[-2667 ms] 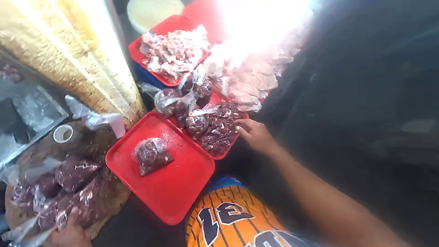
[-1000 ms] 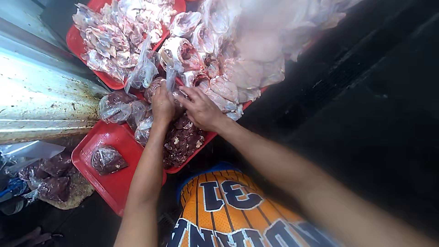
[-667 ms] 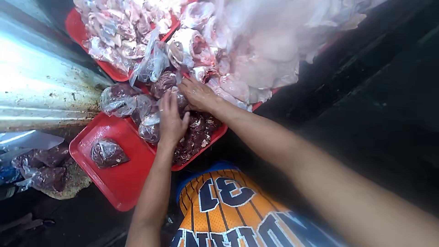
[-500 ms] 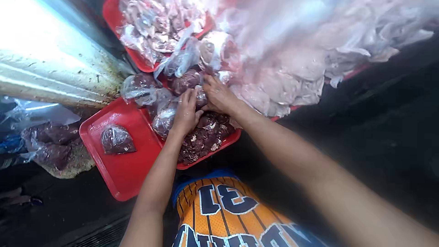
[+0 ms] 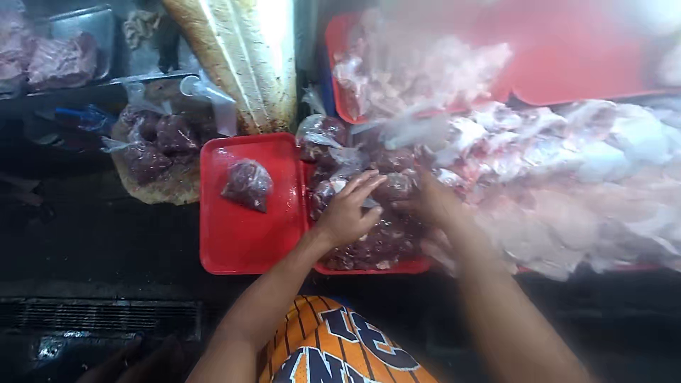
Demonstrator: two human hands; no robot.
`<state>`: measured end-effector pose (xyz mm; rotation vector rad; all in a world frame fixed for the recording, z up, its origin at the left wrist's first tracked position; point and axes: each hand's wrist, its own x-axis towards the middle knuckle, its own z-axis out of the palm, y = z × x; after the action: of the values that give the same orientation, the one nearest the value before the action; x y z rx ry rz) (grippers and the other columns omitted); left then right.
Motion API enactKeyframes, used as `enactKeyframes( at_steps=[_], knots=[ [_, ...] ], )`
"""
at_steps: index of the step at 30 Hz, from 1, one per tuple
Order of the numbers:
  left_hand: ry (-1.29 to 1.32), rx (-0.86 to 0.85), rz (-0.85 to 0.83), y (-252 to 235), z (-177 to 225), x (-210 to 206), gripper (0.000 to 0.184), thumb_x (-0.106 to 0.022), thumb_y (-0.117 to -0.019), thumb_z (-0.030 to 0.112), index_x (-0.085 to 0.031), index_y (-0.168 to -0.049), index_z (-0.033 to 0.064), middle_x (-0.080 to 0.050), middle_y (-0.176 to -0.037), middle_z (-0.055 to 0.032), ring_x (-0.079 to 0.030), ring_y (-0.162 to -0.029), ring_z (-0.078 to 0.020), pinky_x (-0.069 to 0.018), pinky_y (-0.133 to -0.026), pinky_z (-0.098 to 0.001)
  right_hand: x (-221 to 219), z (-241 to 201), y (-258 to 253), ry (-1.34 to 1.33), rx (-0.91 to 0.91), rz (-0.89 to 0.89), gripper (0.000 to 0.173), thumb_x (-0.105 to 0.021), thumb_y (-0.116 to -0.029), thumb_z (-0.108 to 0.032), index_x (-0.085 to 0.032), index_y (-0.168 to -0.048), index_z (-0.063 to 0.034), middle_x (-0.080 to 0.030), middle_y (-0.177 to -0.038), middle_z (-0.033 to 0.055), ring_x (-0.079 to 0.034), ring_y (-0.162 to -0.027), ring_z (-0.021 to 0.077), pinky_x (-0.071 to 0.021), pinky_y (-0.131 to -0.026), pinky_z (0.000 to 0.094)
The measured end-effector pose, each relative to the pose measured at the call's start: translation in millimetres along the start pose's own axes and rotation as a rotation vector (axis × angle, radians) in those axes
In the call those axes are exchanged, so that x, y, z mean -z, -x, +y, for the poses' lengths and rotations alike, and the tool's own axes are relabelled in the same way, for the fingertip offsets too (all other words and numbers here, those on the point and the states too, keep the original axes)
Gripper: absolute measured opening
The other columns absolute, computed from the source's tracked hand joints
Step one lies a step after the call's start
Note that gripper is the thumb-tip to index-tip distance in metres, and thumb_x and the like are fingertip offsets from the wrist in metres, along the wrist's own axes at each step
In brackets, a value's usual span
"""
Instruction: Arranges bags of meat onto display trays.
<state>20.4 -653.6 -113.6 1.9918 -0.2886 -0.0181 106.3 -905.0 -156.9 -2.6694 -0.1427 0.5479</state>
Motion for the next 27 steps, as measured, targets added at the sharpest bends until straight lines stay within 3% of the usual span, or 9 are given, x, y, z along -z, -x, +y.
enactKeyframes(
  at_steps=[3,8,10,12,15,17,21,24,27],
  knots=[
    [-0.177,0.046,0.197,47.0,-32.1,97.3,0.045,-0.066,-0.0942,0.010,-0.061,-0.139,0.0043,-0.058,-0.146,-0.0091,-0.054,-0.136,-0.0183,-0.0488,-0.113,-0.0395,-5.7,-24.9,50.9,-0.035,-0.036,0.252,0.088,-0.078,-0.0884,-0.037,-0.035,-0.158,-0.0029,-0.050,-0.148,0.0297,-0.051,-0.137,0.0451,-0.0399,-0.115,0.0617],
    [-0.536,0.422,0.125,98.9,-130.5,217.1,0.071,-0.077,-0.0872,0.022,-0.050,-0.153,0.0191,-0.041,-0.162,-0.0075,-0.041,-0.147,-0.0303,-0.0412,-0.116,-0.0592,-66.6,-102.3,88.5,-0.057,0.127,0.457,0.072,-0.064,-0.0943,-0.038,-0.046,-0.152,0.0002,-0.042,-0.156,0.0288,-0.045,-0.144,0.0421,-0.0412,-0.116,0.0552],
    [-0.556,0.351,0.068,99.2,-149.6,229.9,0.072,-0.078,-0.0862,0.024,-0.050,-0.152,0.0193,-0.040,-0.163,-0.0066,-0.033,-0.152,-0.0295,-0.0339,-0.120,-0.0602,-97.9,-136.3,72.8,-0.010,0.209,0.426,0.070,-0.066,-0.0955,-0.035,-0.046,-0.153,-0.0012,-0.036,-0.160,0.0300,-0.041,-0.146,0.0445,-0.0419,-0.116,0.0564],
    [-0.549,0.246,-0.021,87.8,-160.8,226.7,0.073,-0.080,-0.0846,0.032,-0.052,-0.151,0.0216,-0.038,-0.164,-0.0036,-0.027,-0.155,-0.0269,-0.0283,-0.122,-0.0609,-117.2,-157.3,44.1,0.012,0.173,0.365,0.067,-0.065,-0.0979,-0.037,-0.046,-0.151,-0.0002,-0.041,-0.157,0.0278,-0.042,-0.145,0.0421,-0.0399,-0.118,0.0544],
    [-0.582,0.297,-0.260,62.8,-169.5,220.7,0.106,-0.087,-0.0728,0.057,-0.033,-0.161,0.0345,-0.015,-0.173,-0.0045,-0.013,-0.158,-0.0371,-0.0214,-0.121,-0.0692,-109.2,-171.7,2.8,-0.016,0.043,0.285,0.066,-0.064,-0.0983,-0.043,-0.053,-0.145,0.0018,-0.050,-0.149,0.0262,-0.050,-0.139,0.0402,-0.0430,-0.114,0.0557],
    [-0.618,0.346,-0.359,47.1,-178.2,219.0,0.114,-0.091,-0.0659,0.057,-0.030,-0.161,0.0429,-0.013,-0.173,-0.0098,-0.020,-0.153,-0.0475,-0.0303,-0.112,-0.0744,-94.5,-173.0,-14.1,-0.026,-0.021,0.253,0.059,-0.064,-0.0996,-0.043,-0.059,-0.138,0.0014,-0.056,-0.141,0.0268,-0.055,-0.131,0.0418,-0.0455,-0.109,0.0596],
    [-0.524,0.327,-0.343,21.3,-201.6,230.3,0.089,-0.095,-0.0645,0.043,-0.057,-0.144,0.0330,-0.057,-0.140,-0.0158,-0.056,-0.123,-0.0426,-0.0502,-0.095,-0.0675,-85.4,-166.4,-16.7,-0.034,-0.056,0.250,0.053,-0.066,-0.0991,-0.040,-0.061,-0.132,0.0004,-0.059,-0.133,0.0264,-0.059,-0.125,0.0421,-0.0484,-0.105,0.0615],
    [-0.217,0.442,-0.293,7.1,-222.0,253.6,0.082,-0.093,-0.0718,0.036,-0.057,-0.144,0.0185,-0.067,-0.127,-0.0201,-0.066,-0.116,-0.0383,-0.0533,-0.096,-0.0646,-88.3,-162.5,3.0,-0.052,-0.027,0.311,0.061,-0.068,-0.0970,-0.038,-0.053,-0.144,-0.0021,-0.050,-0.148,0.0243,-0.052,-0.135,0.0394,-0.0461,-0.110,0.0583],
    [0.170,0.584,-0.084,8.0,-196.1,261.1,0.067,-0.087,-0.0819,0.018,-0.056,-0.140,0.0059,-0.069,-0.122,-0.0194,-0.069,-0.108,-0.0298,-0.0584,-0.095,-0.0520,-95.4,-161.4,13.7,0.003,0.036,0.396,0.072,-0.069,-0.0920,-0.047,-0.050,-0.151,-0.0093,-0.038,-0.161,0.0215,-0.039,-0.147,0.0398,-0.0390,-0.117,0.0569]
  ],
)
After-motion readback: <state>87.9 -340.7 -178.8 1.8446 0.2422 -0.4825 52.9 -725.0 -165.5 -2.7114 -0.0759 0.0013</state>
